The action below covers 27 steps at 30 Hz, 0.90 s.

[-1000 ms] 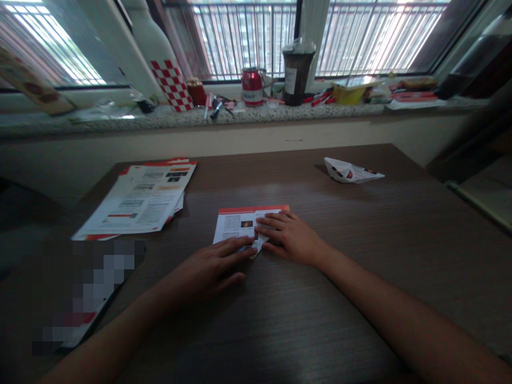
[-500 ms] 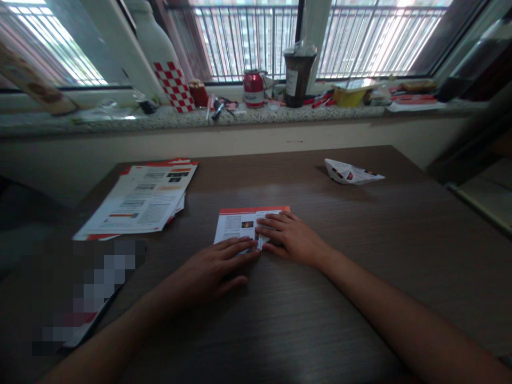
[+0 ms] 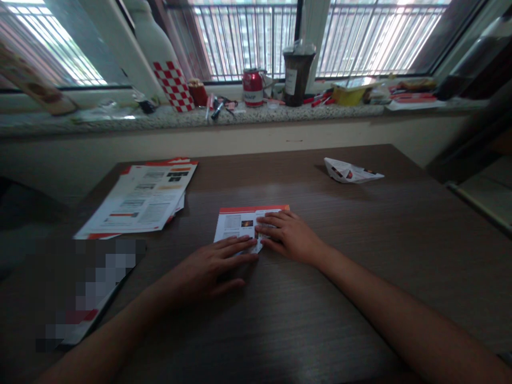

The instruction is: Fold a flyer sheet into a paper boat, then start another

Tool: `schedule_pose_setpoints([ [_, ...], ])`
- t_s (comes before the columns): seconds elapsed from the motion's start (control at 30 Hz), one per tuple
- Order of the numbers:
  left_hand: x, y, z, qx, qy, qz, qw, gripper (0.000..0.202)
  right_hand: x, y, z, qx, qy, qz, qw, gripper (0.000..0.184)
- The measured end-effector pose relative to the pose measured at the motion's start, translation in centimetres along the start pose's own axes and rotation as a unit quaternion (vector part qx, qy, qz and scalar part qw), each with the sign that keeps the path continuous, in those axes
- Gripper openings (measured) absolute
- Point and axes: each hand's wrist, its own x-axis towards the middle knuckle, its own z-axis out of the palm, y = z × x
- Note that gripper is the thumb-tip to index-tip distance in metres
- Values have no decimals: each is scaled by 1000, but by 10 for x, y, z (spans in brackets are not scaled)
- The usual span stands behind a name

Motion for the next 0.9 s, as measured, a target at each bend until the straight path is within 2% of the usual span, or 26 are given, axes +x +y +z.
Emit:
schedule_pose_setpoints([
  [0.33, -2, -1, -3, -23, 2, -3, 1000, 55, 2, -1, 1, -2, 14, 2, 1000, 36],
  [0.53, 0, -5, -3, -51, 5, -11, 999, 60, 1, 3, 3, 4, 9, -3, 1000, 38],
  [0.63, 1, -5, -1, -57, 18, -12, 998, 55, 1, 3, 3, 7, 12, -2, 1000, 39],
  [0.73, 2, -5, 0, -52, 26, -8, 998, 49, 1, 3, 2, 9, 10, -3, 1000, 38],
  [0.9, 2, -4, 2, -20, 12, -10, 1000, 51, 1, 5, 3, 4, 7, -7, 1000, 38],
])
